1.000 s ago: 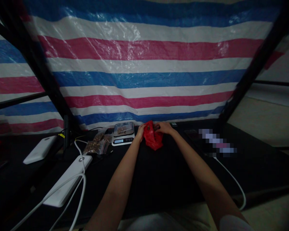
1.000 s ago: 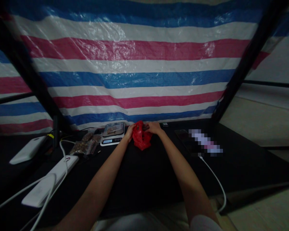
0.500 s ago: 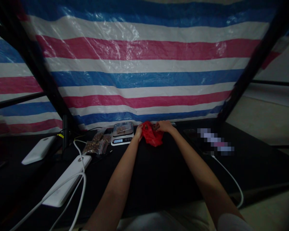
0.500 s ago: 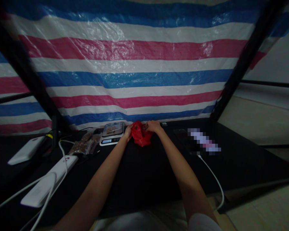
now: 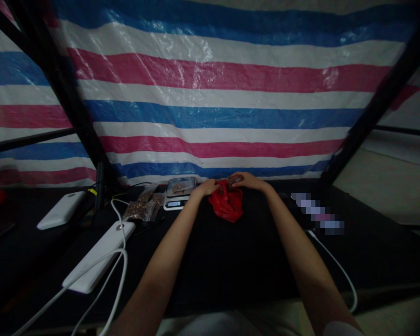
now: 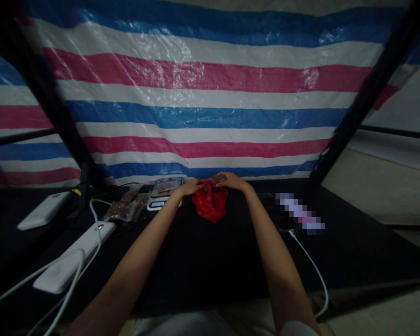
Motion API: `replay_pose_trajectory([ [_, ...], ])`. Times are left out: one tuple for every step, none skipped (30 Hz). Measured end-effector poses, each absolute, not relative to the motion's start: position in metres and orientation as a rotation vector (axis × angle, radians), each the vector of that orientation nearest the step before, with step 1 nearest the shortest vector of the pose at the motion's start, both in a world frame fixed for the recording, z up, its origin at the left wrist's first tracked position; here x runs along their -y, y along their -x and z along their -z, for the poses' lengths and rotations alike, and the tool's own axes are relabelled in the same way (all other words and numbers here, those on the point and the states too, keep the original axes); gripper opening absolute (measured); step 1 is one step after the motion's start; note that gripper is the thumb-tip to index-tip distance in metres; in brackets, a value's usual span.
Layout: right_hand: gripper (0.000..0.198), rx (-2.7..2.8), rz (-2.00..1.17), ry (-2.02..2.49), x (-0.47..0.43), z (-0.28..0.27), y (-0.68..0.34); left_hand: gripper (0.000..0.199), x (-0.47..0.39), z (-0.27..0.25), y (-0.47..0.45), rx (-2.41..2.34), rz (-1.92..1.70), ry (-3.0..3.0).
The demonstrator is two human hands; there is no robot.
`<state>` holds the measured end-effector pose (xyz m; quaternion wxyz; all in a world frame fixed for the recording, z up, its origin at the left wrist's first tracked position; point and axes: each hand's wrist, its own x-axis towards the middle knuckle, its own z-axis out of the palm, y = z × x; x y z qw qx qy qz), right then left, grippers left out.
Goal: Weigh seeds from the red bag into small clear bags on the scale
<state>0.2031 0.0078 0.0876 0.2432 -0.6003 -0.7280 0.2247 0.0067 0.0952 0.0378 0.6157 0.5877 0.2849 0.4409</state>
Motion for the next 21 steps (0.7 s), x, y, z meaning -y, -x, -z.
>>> replay_pose_trajectory([
  [0.041, 1.972, -0.653, 1.58, -0.008, -0.088, -0.201, 0.012, -0.099, -0.047, 0.002, -0.679, -0.986, -1.393],
  [0.041, 1.957, -0.679, 1.535, -0.008, -0.089, -0.198, 0.012, -0.104, -0.056, 0.013, -0.702, -0.968, -1.426],
  [0.041, 1.949, -0.694, 1.504, -0.008, -0.09, -0.193, 0.01, -0.108, -0.065, 0.026, -0.729, -0.957, -1.466],
  [0.042, 1.949, -0.702, 1.484, -0.008, -0.091, -0.188, 0.009, -0.112, -0.071, 0.041, -0.793, -0.89, -1.628],
  [0.042, 1.958, -0.706, 1.472, -0.008, -0.091, -0.181, 0.014, -0.116, -0.076, 0.057, -0.867, -0.863, -1.775],
  [0.042, 1.974, -0.71, 1.462, -0.009, -0.092, -0.175, 0.022, -0.119, -0.078, 0.072, -0.935, -0.842, -1.878],
  [0.041, 1.997, -0.711, 1.452, -0.01, -0.093, -0.168, 0.029, -0.122, -0.078, 0.087, -0.977, -0.829, -1.892],
  [0.04, 2.024, -0.711, 1.441, -0.011, -0.093, -0.161, 0.034, -0.124, -0.076, 0.1, -1.025, -0.804, -1.904],
  [0.039, 2.053, -0.708, 1.429, -0.013, -0.093, -0.154, 0.037, -0.127, -0.072, 0.11, -1.081, -0.757, -1.911],
  [0.039, 2.08, -0.7, 1.421, -0.016, -0.093, -0.147, 0.04, -0.129, -0.067, 0.118, -1.118, -0.715, -1.919],
  [0.039, 2.103, -0.688, 1.422, -0.018, -0.092, -0.141, 0.041, -0.132, -0.061, 0.123, -1.14, -0.688, -1.938],
  [0.039, 2.123, -0.677, 1.432, -0.021, -0.092, -0.136, 0.043, -0.134, -0.056, 0.126, -1.146, -0.679, -1.961],
  [0.039, 2.136, -0.663, 1.449, -0.024, -0.091, -0.131, 0.043, -0.136, -0.051, 0.127, -1.134, -0.695, -1.98],
  [0.04, 2.145, -0.647, 1.469, -0.026, -0.091, -0.127, 0.044, -0.137, -0.047, 0.127, -1.111, -0.726, -1.994],
  [0.04, 2.152, -0.629, 1.488, -0.027, -0.09, -0.124, 0.044, -0.138, -0.045, 0.126, -1.085, -0.758, -2.002],
  [0.04, 2.162, -0.609, 1.502, -0.029, -0.09, -0.12, 0.044, -0.138, -0.044, 0.125, -1.063, -0.791, -2.009],
  [0.041, 2.177, -0.586, 1.51, -0.029, -0.09, -0.117, 0.044, -0.138, -0.044, 0.124, -1.045, -0.818, -2.022],
  [0.041, 2.196, -0.559, 1.513, -0.03, -0.09, -0.115, 0.044, -0.137, -0.045, 0.123, -1.034, -0.833, -2.049],
  [0.042, 2.217, -0.534, 1.514, -0.031, -0.091, -0.112, 0.045, -0.135, -0.045, 0.122, -1.029, -0.841, -2.087],
  [0.043, 2.237, -0.513, 1.516, -0.031, -0.092, -0.111, 0.047, -0.133, -0.046, 0.122, -1.026, -0.845, -2.128],
  [0.043, 2.254, -0.495, 1.52, -0.032, -0.092, -0.109, 0.049, -0.131, -0.047, 0.122, -1.025, -0.846, -2.166],
])
